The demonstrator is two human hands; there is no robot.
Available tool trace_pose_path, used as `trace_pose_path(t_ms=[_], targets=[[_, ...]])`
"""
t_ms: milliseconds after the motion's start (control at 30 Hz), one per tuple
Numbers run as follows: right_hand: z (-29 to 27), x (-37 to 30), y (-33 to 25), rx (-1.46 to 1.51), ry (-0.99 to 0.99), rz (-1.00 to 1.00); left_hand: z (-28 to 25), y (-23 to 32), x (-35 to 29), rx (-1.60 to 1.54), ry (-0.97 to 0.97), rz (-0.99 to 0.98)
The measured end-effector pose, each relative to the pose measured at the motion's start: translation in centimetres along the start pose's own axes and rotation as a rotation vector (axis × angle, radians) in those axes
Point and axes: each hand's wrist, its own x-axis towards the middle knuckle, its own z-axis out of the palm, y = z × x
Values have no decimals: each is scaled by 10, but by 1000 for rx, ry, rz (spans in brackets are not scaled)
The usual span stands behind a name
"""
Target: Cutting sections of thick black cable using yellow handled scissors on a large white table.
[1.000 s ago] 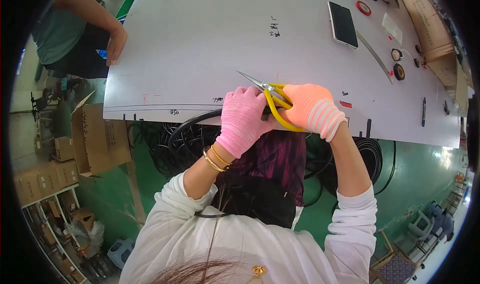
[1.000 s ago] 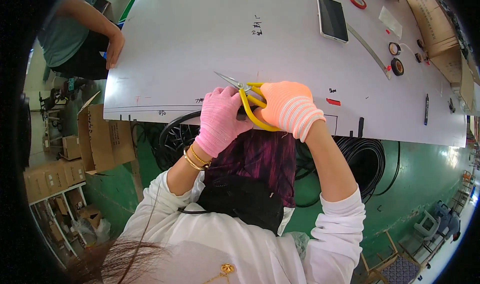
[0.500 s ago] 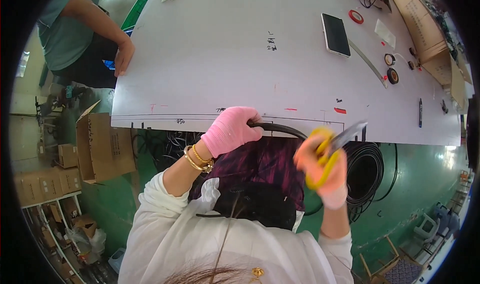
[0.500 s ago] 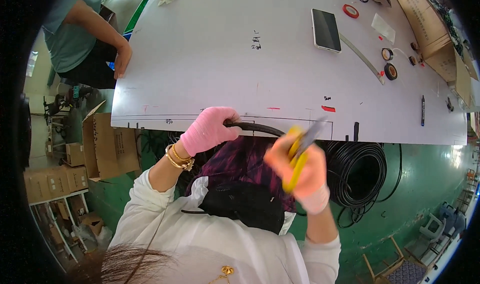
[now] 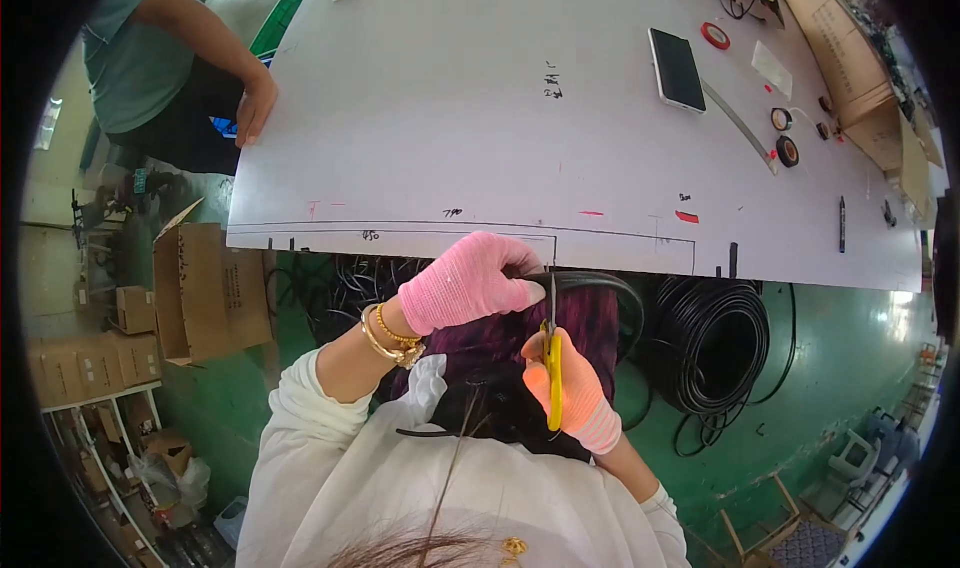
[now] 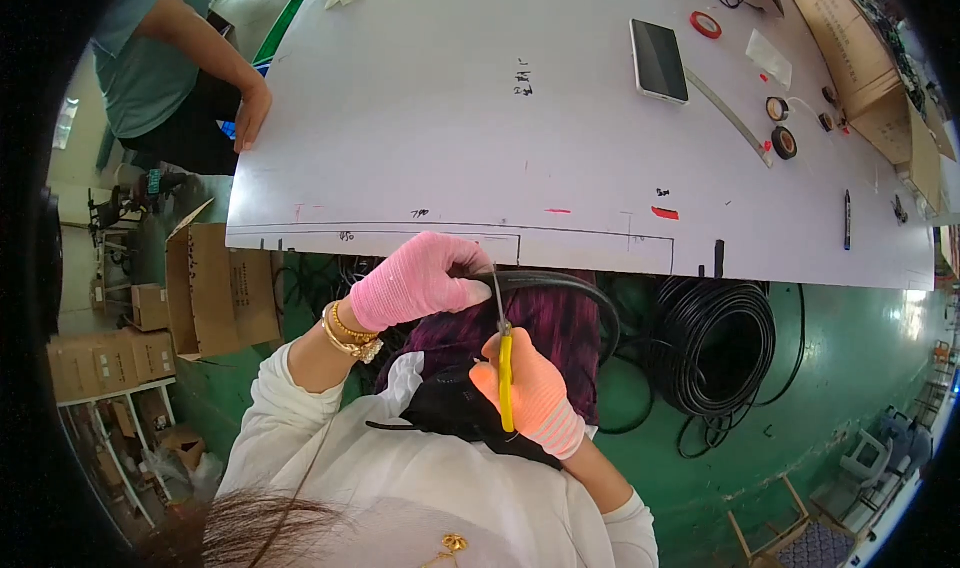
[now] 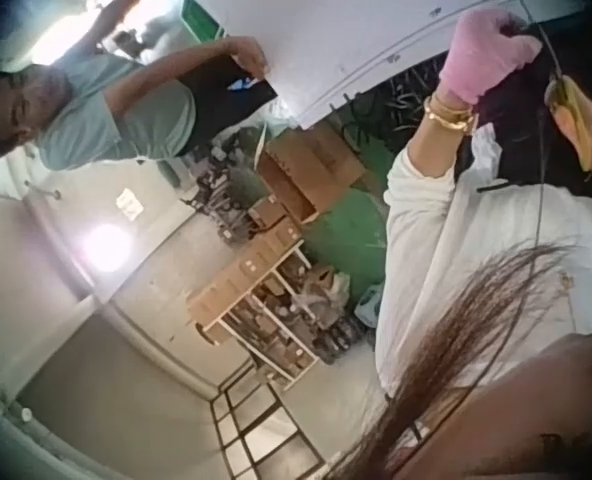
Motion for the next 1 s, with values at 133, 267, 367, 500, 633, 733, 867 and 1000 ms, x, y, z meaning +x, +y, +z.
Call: trace_pose_path(t_ms=[133, 267, 367, 500, 633, 733, 867, 1000], targets=[[2, 0, -9, 39, -12, 7, -1, 0, -3, -10, -3, 0], [7, -1, -7, -49, 18, -31, -1, -3, -3, -19, -6, 10], [12, -1, 1, -50, 67, -41, -1, 0, -3, -40, -8, 15], [10, -2, -17, -41, 88, -18, -4, -5, -1, -9, -24, 13], [6, -6, -36, -39, 47, 66, -7, -4, 3, -54, -103, -52], [5, -9, -41, -24, 54, 44, -10, 4, 3, -273, -149, 14], [-2, -11, -49, -37, 9, 56, -18, 4, 12, -465, -448, -2], [-8, -7, -73, 82, -77, 379, -17, -2, 17, -487, -505, -8]])
